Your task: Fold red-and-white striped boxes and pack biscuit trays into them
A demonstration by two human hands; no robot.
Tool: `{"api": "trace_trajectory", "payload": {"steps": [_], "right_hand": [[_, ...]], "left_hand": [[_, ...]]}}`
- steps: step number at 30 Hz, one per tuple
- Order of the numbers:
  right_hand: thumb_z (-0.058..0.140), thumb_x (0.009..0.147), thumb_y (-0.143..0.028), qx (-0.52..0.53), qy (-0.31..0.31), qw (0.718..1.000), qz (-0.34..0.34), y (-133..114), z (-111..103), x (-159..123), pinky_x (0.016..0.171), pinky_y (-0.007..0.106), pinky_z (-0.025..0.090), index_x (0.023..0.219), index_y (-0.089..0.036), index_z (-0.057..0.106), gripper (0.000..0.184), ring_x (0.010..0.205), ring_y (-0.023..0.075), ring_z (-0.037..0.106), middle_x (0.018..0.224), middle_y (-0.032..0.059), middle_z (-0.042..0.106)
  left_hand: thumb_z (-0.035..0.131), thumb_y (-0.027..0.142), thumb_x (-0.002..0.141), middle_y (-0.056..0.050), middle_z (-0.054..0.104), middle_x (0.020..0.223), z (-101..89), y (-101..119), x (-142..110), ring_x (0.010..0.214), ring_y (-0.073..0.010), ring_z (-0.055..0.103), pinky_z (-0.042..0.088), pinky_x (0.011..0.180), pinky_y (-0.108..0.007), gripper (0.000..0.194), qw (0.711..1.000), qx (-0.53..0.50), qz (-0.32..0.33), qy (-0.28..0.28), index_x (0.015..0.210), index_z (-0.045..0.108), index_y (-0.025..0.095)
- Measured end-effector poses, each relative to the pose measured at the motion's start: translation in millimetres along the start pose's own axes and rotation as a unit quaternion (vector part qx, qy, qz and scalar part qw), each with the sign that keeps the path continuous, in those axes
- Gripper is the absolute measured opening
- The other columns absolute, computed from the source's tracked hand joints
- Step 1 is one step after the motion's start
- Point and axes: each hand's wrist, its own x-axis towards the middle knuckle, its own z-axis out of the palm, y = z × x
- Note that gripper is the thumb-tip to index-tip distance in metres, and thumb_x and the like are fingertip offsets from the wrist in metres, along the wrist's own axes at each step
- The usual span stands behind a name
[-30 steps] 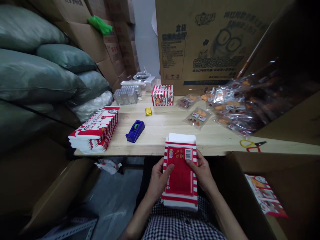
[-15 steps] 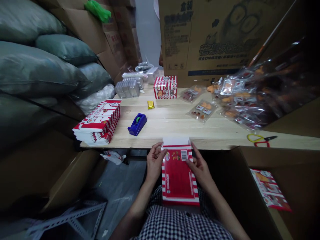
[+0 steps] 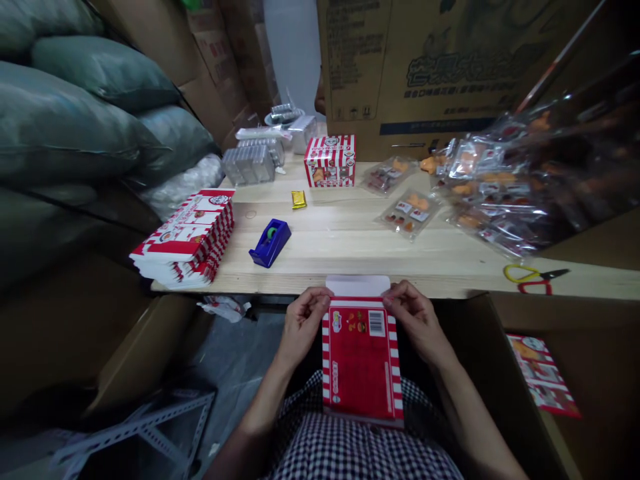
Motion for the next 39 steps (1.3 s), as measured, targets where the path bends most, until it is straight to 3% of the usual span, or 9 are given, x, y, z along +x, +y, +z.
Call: {"api": "trace_trajectory", "payload": {"steps": [6, 9, 15, 21, 27, 31, 35, 37, 39], "right_hand": [[0.077, 0.081, -0.041, -0.029, -0.037, 0.996, 0.072, -10.5, -8.7, 14.6, 0.062, 0.024, 0.043, 0.073, -0.02, 0.06, 0.028, 0.065, 0.0122, 0.053, 0.073, -0.002, 0.061], [0.078, 0.08, -0.044, -0.047, -0.023, 0.995, 0.082, -8.1, -5.5, 18.2, 0.06, 0.024, 0.043, 0.072, -0.02, 0.064, 0.029, 0.062, 0.0123, 0.053, 0.07, -0.0015, 0.062], [0.077, 0.082, -0.041, -0.049, 0.018, 0.996, 0.077, 6.1, -1.3, 19.1, 0.063, 0.025, 0.048, 0.081, -0.02, 0.07, 0.022, 0.066, 0.0132, 0.059, 0.082, 0.0014, 0.07], [0.077, 0.083, -0.037, -0.069, -0.004, 0.995, 0.073, 12.0, 0.3, 22.0, 0.066, 0.025, 0.049, 0.078, -0.021, 0.072, 0.018, 0.068, 0.0132, 0.061, 0.08, 0.0009, 0.072], [0.083, 0.074, -0.041, -0.049, 0.044, 0.995, 0.08, 38.5, 4.9, 42.3, 0.062, 0.028, 0.05, 0.072, -0.022, 0.073, 0.022, 0.061, 0.0149, 0.061, 0.069, -0.0006, 0.071], [0.083, 0.074, -0.039, -0.045, 0.047, 0.995, 0.075, 45.0, 4.9, 41.3, 0.068, 0.029, 0.053, 0.071, -0.022, 0.074, 0.02, 0.069, 0.0157, 0.065, 0.078, 0.0008, 0.074], [0.084, 0.074, -0.03, -0.002, 0.08, 0.995, 0.057, 30.4, 9.3, 33.7, 0.072, 0.027, 0.055, 0.099, -0.028, 0.073, 0.028, 0.075, 0.0148, 0.067, 0.084, -0.0011, 0.074], [0.085, 0.074, -0.026, 0.035, 0.073, 0.994, 0.073, 22.6, 11.1, 33.0, 0.073, 0.027, 0.056, 0.126, -0.036, 0.062, 0.058, 0.076, 0.0139, 0.068, 0.085, -0.0032, 0.074], [0.084, 0.074, -0.026, 0.049, 0.056, 0.992, 0.099, 18.1, 11.1, 34.1, 0.075, 0.028, 0.057, 0.136, -0.035, 0.057, 0.068, 0.076, 0.0137, 0.069, 0.086, -0.0028, 0.074]], "left_hand": [[0.06, 0.034, 0.093, -0.011, 0.065, 0.114, -14.9, 8.6, 20.5, 0.106, -0.023, 0.06, 0.047, 0.088, -0.03, 0.022, 0.993, 0.072, 0.045, -0.077, 0.088, 0.073, 0.016], [0.059, 0.031, 0.093, -0.011, 0.065, 0.115, -15.0, 4.0, 25.0, 0.113, -0.0239, 0.059, 0.045, 0.094, -0.032, 0.022, 0.991, 0.091, 0.053, -0.088, 0.087, 0.075, 0.017], [0.065, 0.033, 0.09, -0.008, 0.069, 0.11, -6.7, -14.0, 12.8, 0.093, -0.0196, 0.063, 0.047, 0.083, -0.028, 0.026, 0.995, 0.102, 0.024, 0.01, 0.112, 0.074, 0.021], [0.058, 0.034, 0.094, -0.006, 0.069, 0.096, -16.6, -8.3, 20.1, 0.092, -0.0196, 0.062, 0.047, 0.086, -0.029, 0.027, 0.997, 0.038, -0.019, -0.063, 0.079, 0.073, 0.017], [0.061, 0.035, 0.092, -0.007, 0.075, 0.098, -17.6, -28.6, 35.0, 0.094, -0.0215, 0.066, 0.048, 0.084, -0.03, 0.024, 0.997, 0.055, -0.049, 0.013, 0.094, 0.077, 0.018], [0.072, 0.033, 0.084, -0.005, 0.075, 0.091, -14.9, -39.4, 36.8, 0.081, -0.017, 0.068, 0.051, 0.076, -0.026, 0.023, 0.995, -0.045, -0.088, 0.034, 0.101, 0.072, 0.018], [0.079, 0.026, 0.079, -0.001, 0.076, 0.089, -16.5, -28.2, 35.7, 0.076, -0.0135, 0.069, 0.053, 0.074, -0.025, 0.053, 0.981, -0.149, -0.121, 0.03, 0.128, 0.061, 0.025], [0.078, 0.027, 0.079, -0.005, 0.077, 0.094, -18.0, -21.4, 36.3, 0.083, -0.0161, 0.071, 0.054, 0.079, -0.027, 0.046, 0.975, -0.166, -0.147, 0.003, 0.123, 0.067, 0.02], [0.075, 0.03, 0.082, -0.009, 0.076, 0.102, -19.2, -16.4, 37.0, 0.095, -0.0214, 0.071, 0.055, 0.088, -0.032, 0.038, 0.966, -0.182, -0.179, -0.034, 0.116, 0.072, 0.016]]}}
